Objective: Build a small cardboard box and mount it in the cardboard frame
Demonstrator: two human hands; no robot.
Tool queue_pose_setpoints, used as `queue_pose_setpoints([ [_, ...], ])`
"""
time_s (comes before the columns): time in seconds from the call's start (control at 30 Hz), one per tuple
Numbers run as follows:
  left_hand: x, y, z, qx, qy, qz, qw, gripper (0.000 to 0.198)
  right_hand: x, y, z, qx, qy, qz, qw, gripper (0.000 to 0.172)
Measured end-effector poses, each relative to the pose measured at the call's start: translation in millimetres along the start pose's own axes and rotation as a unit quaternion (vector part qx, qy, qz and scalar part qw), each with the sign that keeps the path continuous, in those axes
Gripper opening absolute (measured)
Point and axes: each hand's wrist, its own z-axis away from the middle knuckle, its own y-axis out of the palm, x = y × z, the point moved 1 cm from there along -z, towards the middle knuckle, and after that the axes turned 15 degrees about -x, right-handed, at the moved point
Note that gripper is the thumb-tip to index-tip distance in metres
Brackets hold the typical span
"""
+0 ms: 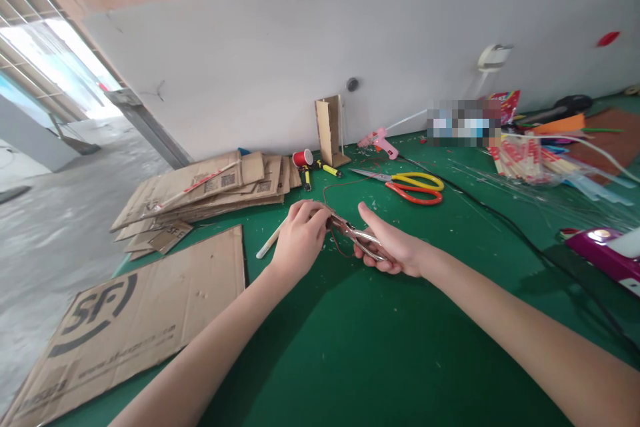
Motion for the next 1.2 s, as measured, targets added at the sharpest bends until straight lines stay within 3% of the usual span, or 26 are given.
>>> queue_pose_setpoints([
  [0.3, 2.4, 0.9, 9.3, 0.012, 0.076, -0.087, 0.993, 0.027, 1.6, -3.6, 5.7, 0.015, -0.004, 0.03, 0.999, 0.084],
  [0.47, -0.5, -0.4, 12.3, -0.007, 0.098, -0.105, 0.99, 0.025, 4.9, -3.9, 10.8, 0.01, -0.037, -0.01, 0.999, 0.078],
  [0.77, -2.1, 2.2, 14.9, -0.041, 0.099, -0.127, 0.986, 0.02, -1.6, 5.3, 6.3, -0.037, -0.069, -0.026, 0.997, 0.07],
  [0.97, -1.6, 4.7, 15.9, -0.062, 0.102, -0.117, 0.986, 0.02, -2.5, 3.9, 4.1, -0.014, -0.042, -0.042, 0.998, 0.075],
  [1.2, -7.9, 2.1, 14.1, -0.077, 0.132, -0.126, 0.98, 0.017, -0.5, 8.7, 10.6, -0.039, -0.08, -0.012, 0.996, 0.071],
])
